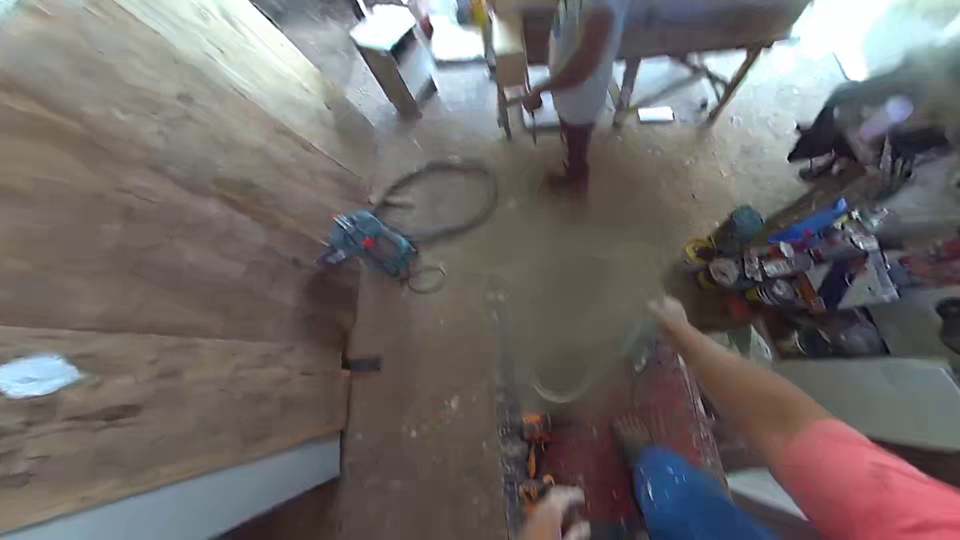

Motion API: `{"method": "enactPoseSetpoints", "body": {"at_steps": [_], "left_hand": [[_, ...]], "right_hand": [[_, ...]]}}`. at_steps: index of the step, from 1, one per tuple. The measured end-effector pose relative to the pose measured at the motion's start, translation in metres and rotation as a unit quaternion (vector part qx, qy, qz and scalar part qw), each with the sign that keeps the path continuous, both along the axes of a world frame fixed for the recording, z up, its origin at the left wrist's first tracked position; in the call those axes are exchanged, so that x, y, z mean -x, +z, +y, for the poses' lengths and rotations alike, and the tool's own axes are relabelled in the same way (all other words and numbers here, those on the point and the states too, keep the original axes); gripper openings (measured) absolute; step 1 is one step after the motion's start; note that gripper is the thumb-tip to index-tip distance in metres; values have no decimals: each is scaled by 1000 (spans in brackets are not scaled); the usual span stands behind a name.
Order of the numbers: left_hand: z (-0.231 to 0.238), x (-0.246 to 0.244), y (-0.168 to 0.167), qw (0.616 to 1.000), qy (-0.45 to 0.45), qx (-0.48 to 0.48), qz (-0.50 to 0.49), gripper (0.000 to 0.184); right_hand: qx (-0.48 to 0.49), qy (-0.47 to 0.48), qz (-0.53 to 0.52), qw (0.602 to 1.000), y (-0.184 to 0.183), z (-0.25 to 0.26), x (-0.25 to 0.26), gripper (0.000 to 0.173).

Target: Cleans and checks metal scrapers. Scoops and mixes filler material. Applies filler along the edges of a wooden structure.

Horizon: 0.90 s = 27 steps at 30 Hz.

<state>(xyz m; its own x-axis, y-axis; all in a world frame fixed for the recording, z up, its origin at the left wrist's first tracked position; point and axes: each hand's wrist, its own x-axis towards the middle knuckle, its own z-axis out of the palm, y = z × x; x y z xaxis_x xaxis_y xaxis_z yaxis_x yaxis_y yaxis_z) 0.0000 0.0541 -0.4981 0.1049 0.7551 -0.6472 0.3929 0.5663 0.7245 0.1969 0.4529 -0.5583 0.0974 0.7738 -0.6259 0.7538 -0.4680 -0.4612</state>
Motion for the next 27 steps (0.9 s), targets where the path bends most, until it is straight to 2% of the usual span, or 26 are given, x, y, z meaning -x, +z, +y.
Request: {"method": "enactPoseSetpoints", "body": {"at_steps": [2, 3, 6, 8, 9, 11, 12, 14, 17, 21, 24, 27], "left_hand": [[42, 4, -57, 998, -66, 9, 10, 46], [61, -1, -84, 996, -92, 11, 5, 47], [112, -35, -152, 991, -132, -1, -19, 46], [138, -62, -195, 992, -126, -18, -22, 45], [150, -76, -213, 992, -120, -19, -22, 44], [173, -99, -244, 994, -101, -22, -19, 44], [183, -109, -254, 996, -82, -21, -12, 43], [199, -121, -268, 999, -37, -4, 12, 45], [225, -130, -278, 998, 24, 13, 58, 55], [277, -139, -289, 977, 86, 59, 186, 79], [310, -150, -300, 957, 121, 104, 243, 96], [327, -158, -313, 941, 141, 115, 287, 92]], "right_hand": [[-30, -93, -56, 994, -40, -19, -14, 47], [-50, -139, -78, 986, -63, -30, -22, 53], [-13, -178, -73, 981, -121, -61, -44, 97], [5, -204, -22, 979, -172, -76, -46, 113], [22, -214, 6, 977, -188, -81, -44, 113], [32, -245, 68, 967, -203, -85, -40, 94], [30, -267, 106, 957, -202, -84, -42, 85], [12, -302, 161, 939, -198, -82, -57, 79], [-25, -304, 194, 932, -186, -90, -97, 59], [-35, -232, 134, 963, -179, -123, -131, 68], [-34, -173, 87, 980, -197, -143, -137, 76], [-47, -119, 58, 990, -214, -151, -130, 87]]}}
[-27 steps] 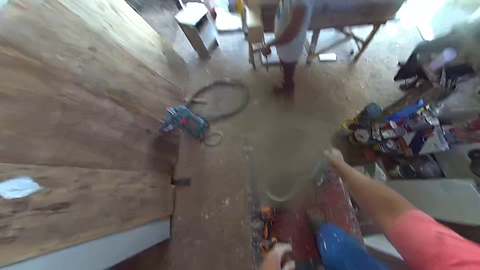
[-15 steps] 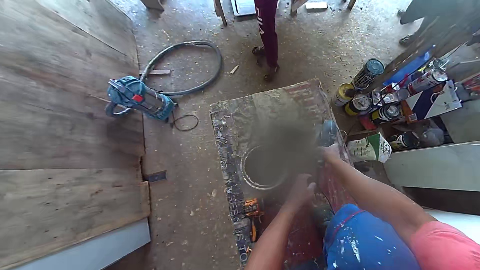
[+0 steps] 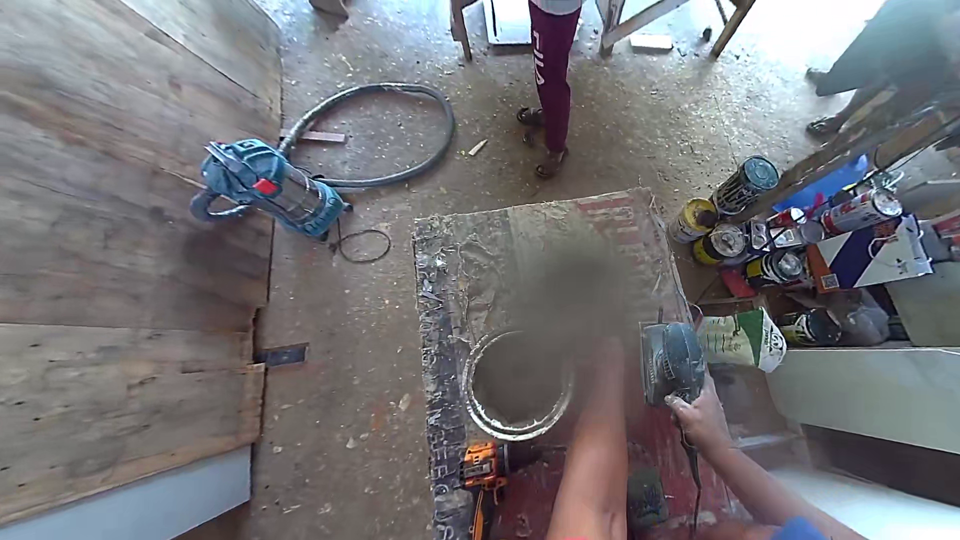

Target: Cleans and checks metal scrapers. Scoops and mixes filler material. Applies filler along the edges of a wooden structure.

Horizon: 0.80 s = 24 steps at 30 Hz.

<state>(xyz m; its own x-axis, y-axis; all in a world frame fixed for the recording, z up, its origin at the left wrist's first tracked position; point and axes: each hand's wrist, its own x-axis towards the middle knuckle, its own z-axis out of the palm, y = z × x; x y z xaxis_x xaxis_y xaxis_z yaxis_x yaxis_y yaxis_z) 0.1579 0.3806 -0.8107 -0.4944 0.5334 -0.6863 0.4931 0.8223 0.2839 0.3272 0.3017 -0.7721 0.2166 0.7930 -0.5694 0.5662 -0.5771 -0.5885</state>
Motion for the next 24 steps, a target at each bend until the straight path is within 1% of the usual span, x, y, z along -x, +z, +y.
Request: {"method": "enactPoseSetpoints", "body": {"at_steps": [3, 5, 7, 9, 10, 11, 12, 13, 14, 15, 16, 17, 18, 20, 22, 23, 24], "left_hand": [[-1, 2, 0, 1000, 13, -7, -7, 86], [0, 11, 3, 997, 53, -44, -36, 80], [0, 13, 12, 991, 65, -100, -62, 71], [-9, 8, 29, 982, 35, -164, -90, 68], [-18, 5, 39, 975, 5, -195, -103, 59], [-29, 4, 54, 968, -30, -223, -115, 46], [-41, 3, 70, 957, -60, -256, -118, 36], [-56, 2, 85, 943, -77, -303, -112, 30], [-70, 4, 99, 924, -84, -358, -105, 26], [-84, 7, 113, 902, -84, -410, -103, 23], [-96, 13, 128, 878, -81, -460, -102, 21], [-107, 21, 144, 857, -75, -498, -109, 20], [-116, 32, 162, 840, -62, -524, -123, 19], [-131, 55, 200, 810, -11, -559, -180, 17], [-145, 82, 238, 755, 23, -612, -233, 19], [-153, 95, 254, 723, 31, -638, -263, 25], [-164, 109, 268, 697, 28, -653, -297, 35]], "right_hand": [[-14, 8, -14, 1000, 0, -1, 2, 89], [-25, 16, -18, 999, 4, 0, 5, 94], [-26, 14, -26, 999, 10, 1, 6, 93], [-23, 23, -50, 998, 14, 0, 7, 93], [-19, 34, -62, 997, 16, -1, 6, 95], [-27, 46, -81, 995, 20, -1, 5, 94], [-53, 52, -100, 992, 26, -2, 4, 89], [-105, 54, -115, 986, 35, -1, 4, 80], [-172, 52, -107, 978, 46, 1, 5, 71], [-230, 54, -71, 969, 58, 7, 7, 64], [-261, 59, -9, 963, 72, 13, 11, 58], [-273, 68, 70, 957, 86, 19, 18, 55], [-261, 84, 153, 949, 103, 26, 29, 52], [-228, 133, 298, 917, 144, 36, 58, 35], [-244, 204, 364, 876, 181, 36, 96, 25], [-256, 228, 383, 858, 199, 33, 117, 24], [-261, 255, 406, 838, 217, 28, 138, 23]]}}
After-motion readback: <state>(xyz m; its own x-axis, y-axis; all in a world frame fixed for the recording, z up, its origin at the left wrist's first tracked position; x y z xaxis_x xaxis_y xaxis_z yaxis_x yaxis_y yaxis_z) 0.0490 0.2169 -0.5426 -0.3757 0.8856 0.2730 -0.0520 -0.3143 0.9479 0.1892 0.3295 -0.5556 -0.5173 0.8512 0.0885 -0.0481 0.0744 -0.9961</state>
